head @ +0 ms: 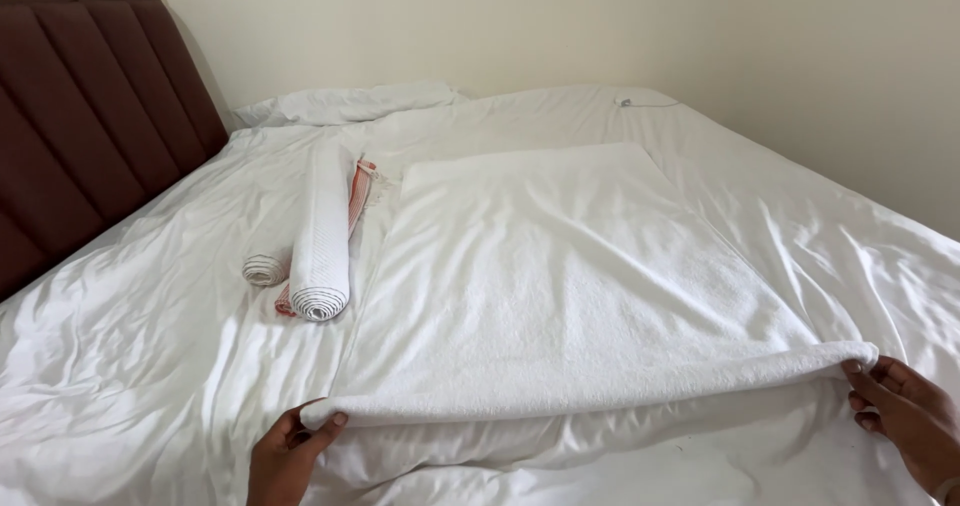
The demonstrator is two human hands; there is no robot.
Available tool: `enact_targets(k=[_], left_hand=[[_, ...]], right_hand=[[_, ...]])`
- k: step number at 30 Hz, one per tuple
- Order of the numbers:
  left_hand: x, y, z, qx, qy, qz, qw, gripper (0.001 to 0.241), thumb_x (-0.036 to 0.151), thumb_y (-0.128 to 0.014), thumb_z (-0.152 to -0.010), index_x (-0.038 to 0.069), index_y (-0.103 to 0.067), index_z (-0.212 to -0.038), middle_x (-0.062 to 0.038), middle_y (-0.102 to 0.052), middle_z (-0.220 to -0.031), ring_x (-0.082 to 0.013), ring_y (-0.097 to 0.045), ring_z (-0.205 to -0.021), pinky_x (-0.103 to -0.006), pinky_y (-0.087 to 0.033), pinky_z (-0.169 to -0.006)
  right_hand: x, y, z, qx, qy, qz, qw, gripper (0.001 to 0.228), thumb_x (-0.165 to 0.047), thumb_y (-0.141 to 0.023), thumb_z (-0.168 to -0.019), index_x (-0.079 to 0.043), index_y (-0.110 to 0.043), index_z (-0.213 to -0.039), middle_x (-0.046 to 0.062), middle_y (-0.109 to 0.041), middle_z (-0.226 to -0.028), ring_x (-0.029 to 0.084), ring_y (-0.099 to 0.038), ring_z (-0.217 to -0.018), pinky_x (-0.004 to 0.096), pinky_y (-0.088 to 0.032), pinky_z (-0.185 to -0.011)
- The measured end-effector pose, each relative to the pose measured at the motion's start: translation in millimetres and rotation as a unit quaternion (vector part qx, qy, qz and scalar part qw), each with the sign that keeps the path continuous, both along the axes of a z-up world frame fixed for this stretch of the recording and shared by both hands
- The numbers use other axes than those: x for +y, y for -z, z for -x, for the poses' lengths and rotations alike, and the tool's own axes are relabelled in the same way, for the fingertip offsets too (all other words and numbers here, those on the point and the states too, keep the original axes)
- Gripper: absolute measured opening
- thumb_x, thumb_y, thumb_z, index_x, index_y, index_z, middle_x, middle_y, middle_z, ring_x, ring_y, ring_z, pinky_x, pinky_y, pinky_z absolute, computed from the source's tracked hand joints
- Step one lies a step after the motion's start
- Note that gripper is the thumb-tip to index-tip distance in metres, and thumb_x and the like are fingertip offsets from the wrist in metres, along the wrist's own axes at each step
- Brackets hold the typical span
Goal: The person rolls a white towel into a tight cylinder on a bed. The hands smooth the fabric and roll it from one end to the other, completing the roll and leaving it on the bed.
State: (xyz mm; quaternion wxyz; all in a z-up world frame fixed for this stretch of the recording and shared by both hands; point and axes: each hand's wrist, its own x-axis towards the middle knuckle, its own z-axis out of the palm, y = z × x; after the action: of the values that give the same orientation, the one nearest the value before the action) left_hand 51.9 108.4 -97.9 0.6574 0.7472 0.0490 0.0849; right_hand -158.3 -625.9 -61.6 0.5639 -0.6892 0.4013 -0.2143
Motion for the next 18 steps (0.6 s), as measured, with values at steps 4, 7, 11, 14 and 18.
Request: enact_targets(k=[4, 7, 11, 14, 18], left_hand=[[-21.9, -19.8, 9.9, 0.016, -0.085, -0.097, 0.992, 0.053, 0.042, -0.090, -0.080, -0.004, -0.077, -0.104, -0.013, -0.072, -0.081, -0.0224, -0.062, -0.078, -0.0354, -0.049, -0.075], [-45.1, -50.6, 22.6, 0.082, -0.154, -0.154, 0.972, 0.064, 0.057, -0.085, -0.077, -0.002, -0.080, -0.101, -0.013, -0.077, -0.083, -0.0251, -0.071, -0.081, -0.0351, -0.053, -0.082], [-57.7, -46.2, 22.7, 0.046, -0.216, -0.188, 0.957, 0.066, 0.060, -0.083, -0.077, 0.000, -0.077, -0.103, -0.012, -0.077, -0.091, -0.0269, -0.072, -0.088, -0.0389, -0.055, -0.088], [-52.6, -14.7, 14.7, 0.004, -0.253, -0.272, 0.928, 0.062, 0.056, -0.082, -0.083, 0.000, -0.072, -0.106, -0.017, -0.069, -0.104, -0.0315, -0.071, -0.089, -0.0431, -0.057, -0.084], [-59.7, -42.9, 28.0, 0.022, -0.231, -0.222, 0.947, 0.063, 0.053, -0.081, -0.084, 0.002, -0.063, -0.118, -0.015, -0.071, -0.105, -0.0304, -0.069, -0.096, -0.0454, -0.054, -0.090]], right_hand=[[4.9, 2.8, -0.4, 0.017, 0.040, 0.049, 0.998, 0.042, -0.040, -0.070, -0.105, -0.002, -0.070, -0.122, 0.010, -0.062, -0.089, 0.020, -0.056, -0.078, 0.039, -0.051, -0.075], [14.8, -2.8, -2.5, 0.011, 0.056, 0.068, 0.996, 0.048, -0.045, -0.073, -0.101, -0.002, -0.071, -0.124, 0.010, -0.065, -0.095, 0.020, -0.060, -0.082, 0.037, -0.053, -0.078], [11.4, 1.0, -15.0, 0.000, 0.073, 0.078, 0.994, 0.056, -0.045, -0.076, -0.099, 0.004, -0.070, -0.127, 0.016, -0.072, -0.104, 0.026, -0.068, -0.089, 0.040, -0.059, -0.081], [37.0, -18.4, -9.7, -0.015, 0.086, 0.069, 0.994, 0.059, -0.042, -0.079, -0.097, 0.007, -0.067, -0.127, 0.017, -0.072, -0.106, 0.027, -0.070, -0.093, 0.041, -0.060, -0.081], [42.3, -22.8, -11.8, 0.007, 0.097, 0.089, 0.991, 0.057, -0.041, -0.077, -0.099, 0.007, -0.067, -0.129, 0.020, -0.073, -0.106, 0.029, -0.072, -0.091, 0.040, -0.061, -0.082]])
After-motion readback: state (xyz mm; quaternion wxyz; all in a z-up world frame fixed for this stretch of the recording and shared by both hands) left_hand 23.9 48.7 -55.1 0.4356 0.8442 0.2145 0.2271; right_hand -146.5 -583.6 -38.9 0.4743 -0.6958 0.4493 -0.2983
